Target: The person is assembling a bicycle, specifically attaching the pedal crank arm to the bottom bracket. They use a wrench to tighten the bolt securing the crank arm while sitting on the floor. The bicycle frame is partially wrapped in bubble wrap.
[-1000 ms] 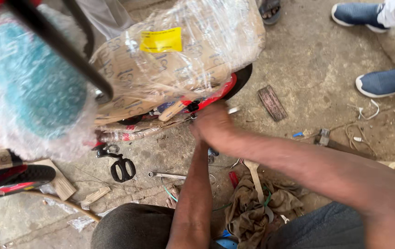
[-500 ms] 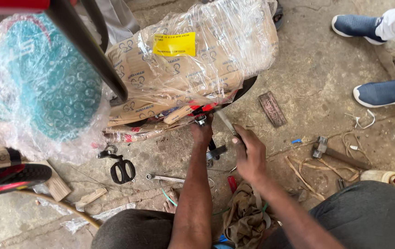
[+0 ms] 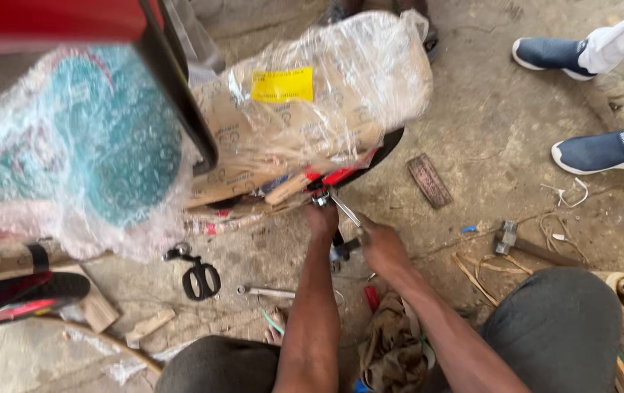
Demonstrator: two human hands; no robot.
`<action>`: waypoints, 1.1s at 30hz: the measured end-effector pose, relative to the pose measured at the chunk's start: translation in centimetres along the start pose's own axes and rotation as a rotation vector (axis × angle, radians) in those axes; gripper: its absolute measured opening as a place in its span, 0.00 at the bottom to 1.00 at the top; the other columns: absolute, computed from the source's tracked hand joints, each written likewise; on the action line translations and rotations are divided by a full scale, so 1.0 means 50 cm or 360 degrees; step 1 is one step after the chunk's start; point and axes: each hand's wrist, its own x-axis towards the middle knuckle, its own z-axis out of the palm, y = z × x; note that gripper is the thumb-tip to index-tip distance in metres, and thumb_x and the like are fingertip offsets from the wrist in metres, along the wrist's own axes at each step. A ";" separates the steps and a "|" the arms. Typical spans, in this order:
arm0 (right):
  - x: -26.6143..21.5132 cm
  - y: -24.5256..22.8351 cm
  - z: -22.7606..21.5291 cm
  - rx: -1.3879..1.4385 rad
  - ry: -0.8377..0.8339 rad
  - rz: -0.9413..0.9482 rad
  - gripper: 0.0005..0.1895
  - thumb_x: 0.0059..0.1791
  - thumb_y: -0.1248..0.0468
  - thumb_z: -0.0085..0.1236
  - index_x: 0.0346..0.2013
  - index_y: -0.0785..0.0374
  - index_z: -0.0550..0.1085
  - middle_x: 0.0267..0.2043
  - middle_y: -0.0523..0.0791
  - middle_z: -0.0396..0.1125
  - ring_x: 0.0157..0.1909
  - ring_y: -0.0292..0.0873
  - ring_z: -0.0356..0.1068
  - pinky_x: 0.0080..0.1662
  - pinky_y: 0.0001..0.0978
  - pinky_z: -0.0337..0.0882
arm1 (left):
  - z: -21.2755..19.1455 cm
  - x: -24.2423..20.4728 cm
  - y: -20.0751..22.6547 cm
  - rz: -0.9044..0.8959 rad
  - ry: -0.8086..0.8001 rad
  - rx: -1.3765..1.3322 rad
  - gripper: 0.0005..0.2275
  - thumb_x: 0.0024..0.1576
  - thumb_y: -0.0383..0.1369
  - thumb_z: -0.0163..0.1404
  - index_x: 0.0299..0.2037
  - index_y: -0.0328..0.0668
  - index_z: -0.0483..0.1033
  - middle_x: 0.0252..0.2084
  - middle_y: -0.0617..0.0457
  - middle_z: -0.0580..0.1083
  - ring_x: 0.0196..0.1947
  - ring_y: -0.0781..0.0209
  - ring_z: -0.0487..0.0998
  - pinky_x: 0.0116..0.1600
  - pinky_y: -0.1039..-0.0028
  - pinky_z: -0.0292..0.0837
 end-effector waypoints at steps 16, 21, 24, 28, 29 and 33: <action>-0.027 0.010 0.117 0.0488 0.0282 0.0097 0.13 0.56 0.62 0.48 0.50 0.64 0.77 0.25 0.47 0.69 0.25 0.41 0.66 0.28 0.34 0.68 | -0.005 -0.023 -0.003 -0.0320 -0.0035 0.0299 0.16 0.55 0.40 0.62 0.37 0.30 0.77 0.31 0.44 0.79 0.30 0.55 0.77 0.37 0.61 0.73; -0.003 -0.002 0.110 0.0348 0.0054 -0.0293 0.10 0.56 0.65 0.52 0.46 0.70 0.75 0.33 0.48 0.70 0.31 0.41 0.68 0.38 0.35 0.69 | 0.005 -0.006 -0.022 -0.0238 -0.0007 0.0035 0.12 0.55 0.33 0.62 0.39 0.30 0.77 0.32 0.51 0.78 0.31 0.61 0.74 0.37 0.67 0.73; -0.038 -0.016 0.096 0.0808 0.0140 0.0188 0.10 0.56 0.63 0.50 0.44 0.65 0.77 0.26 0.44 0.66 0.29 0.35 0.62 0.31 0.34 0.66 | 0.022 0.016 -0.023 -0.0009 -0.0047 -0.0566 0.10 0.55 0.28 0.55 0.46 0.33 0.74 0.41 0.55 0.77 0.40 0.65 0.76 0.45 0.72 0.74; -0.022 -0.032 0.094 0.0688 0.0335 -0.0264 0.09 0.56 0.64 0.49 0.40 0.69 0.71 0.31 0.44 0.66 0.33 0.34 0.65 0.34 0.31 0.68 | -0.009 0.004 -0.035 -0.0724 -0.0057 -0.1336 0.10 0.62 0.32 0.50 0.43 0.30 0.78 0.36 0.50 0.76 0.32 0.62 0.74 0.35 0.70 0.73; 0.003 -0.040 0.082 0.0663 0.0126 -0.0061 0.11 0.57 0.63 0.51 0.36 0.70 0.72 0.28 0.45 0.64 0.31 0.35 0.62 0.33 0.32 0.66 | 0.005 0.024 -0.030 -0.0375 -0.0050 -0.0874 0.10 0.60 0.31 0.51 0.44 0.30 0.78 0.37 0.49 0.77 0.34 0.62 0.75 0.38 0.69 0.74; -0.037 -0.047 0.088 0.0653 0.0521 0.0031 0.09 0.55 0.61 0.48 0.41 0.65 0.70 0.22 0.44 0.62 0.25 0.35 0.61 0.29 0.33 0.65 | -0.008 -0.003 -0.039 -0.0102 -0.0198 0.0639 0.10 0.57 0.33 0.54 0.43 0.33 0.78 0.37 0.44 0.79 0.37 0.57 0.78 0.44 0.66 0.75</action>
